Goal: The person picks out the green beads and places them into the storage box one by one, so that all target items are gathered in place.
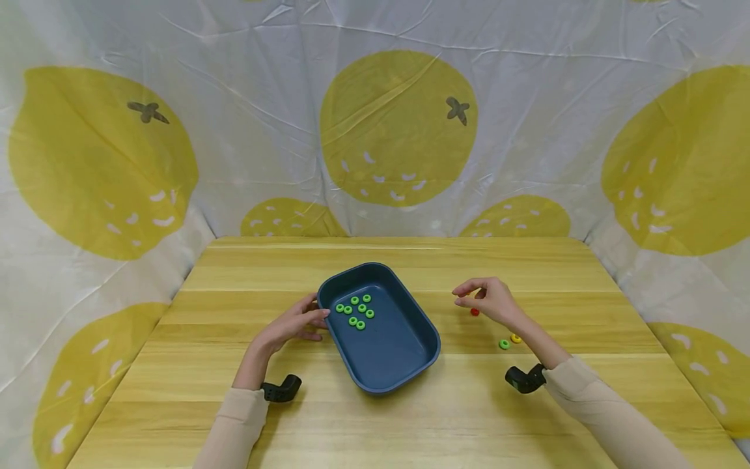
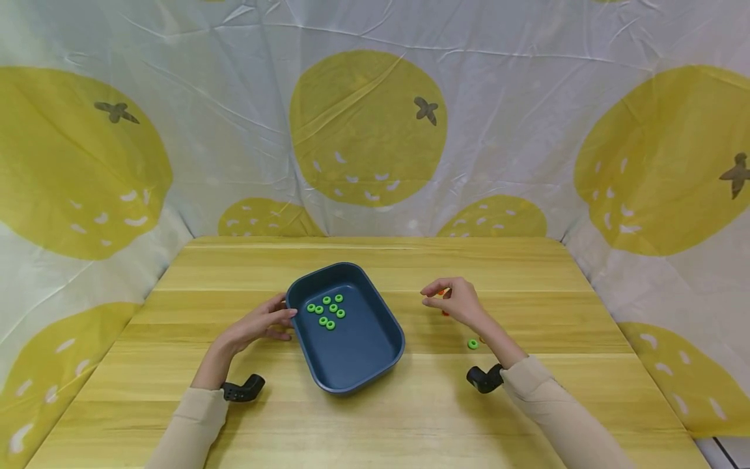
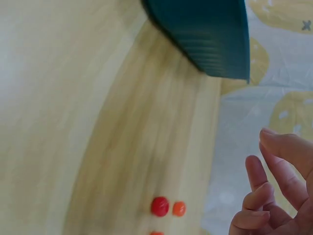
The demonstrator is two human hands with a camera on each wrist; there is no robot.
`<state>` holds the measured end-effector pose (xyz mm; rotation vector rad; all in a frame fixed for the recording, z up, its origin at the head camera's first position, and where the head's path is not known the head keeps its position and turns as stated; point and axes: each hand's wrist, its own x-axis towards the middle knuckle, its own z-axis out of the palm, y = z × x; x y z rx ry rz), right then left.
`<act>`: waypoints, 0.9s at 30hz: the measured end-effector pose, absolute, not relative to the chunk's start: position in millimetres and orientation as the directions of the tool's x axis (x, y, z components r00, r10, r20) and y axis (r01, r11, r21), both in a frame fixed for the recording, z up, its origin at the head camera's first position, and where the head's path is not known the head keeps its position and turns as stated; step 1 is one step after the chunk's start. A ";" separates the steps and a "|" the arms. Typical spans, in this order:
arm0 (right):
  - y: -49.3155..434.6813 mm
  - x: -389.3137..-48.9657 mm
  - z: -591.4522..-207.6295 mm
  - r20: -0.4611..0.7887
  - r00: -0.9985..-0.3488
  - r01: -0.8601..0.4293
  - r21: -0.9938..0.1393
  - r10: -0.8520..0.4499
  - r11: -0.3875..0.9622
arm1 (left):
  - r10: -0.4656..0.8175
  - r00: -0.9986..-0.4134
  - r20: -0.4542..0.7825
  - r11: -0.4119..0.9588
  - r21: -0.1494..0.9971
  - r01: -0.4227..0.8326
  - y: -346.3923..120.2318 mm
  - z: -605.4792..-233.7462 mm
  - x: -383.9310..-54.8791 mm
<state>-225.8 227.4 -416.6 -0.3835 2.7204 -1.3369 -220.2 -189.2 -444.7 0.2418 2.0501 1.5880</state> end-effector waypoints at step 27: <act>329.8 -181.0 -448.2 0.014 -0.973 -0.192 -0.610 -0.232 0.769 | 0.458 -0.843 -0.281 0.282 0.946 -0.162 -190.5 -445.9 -219.9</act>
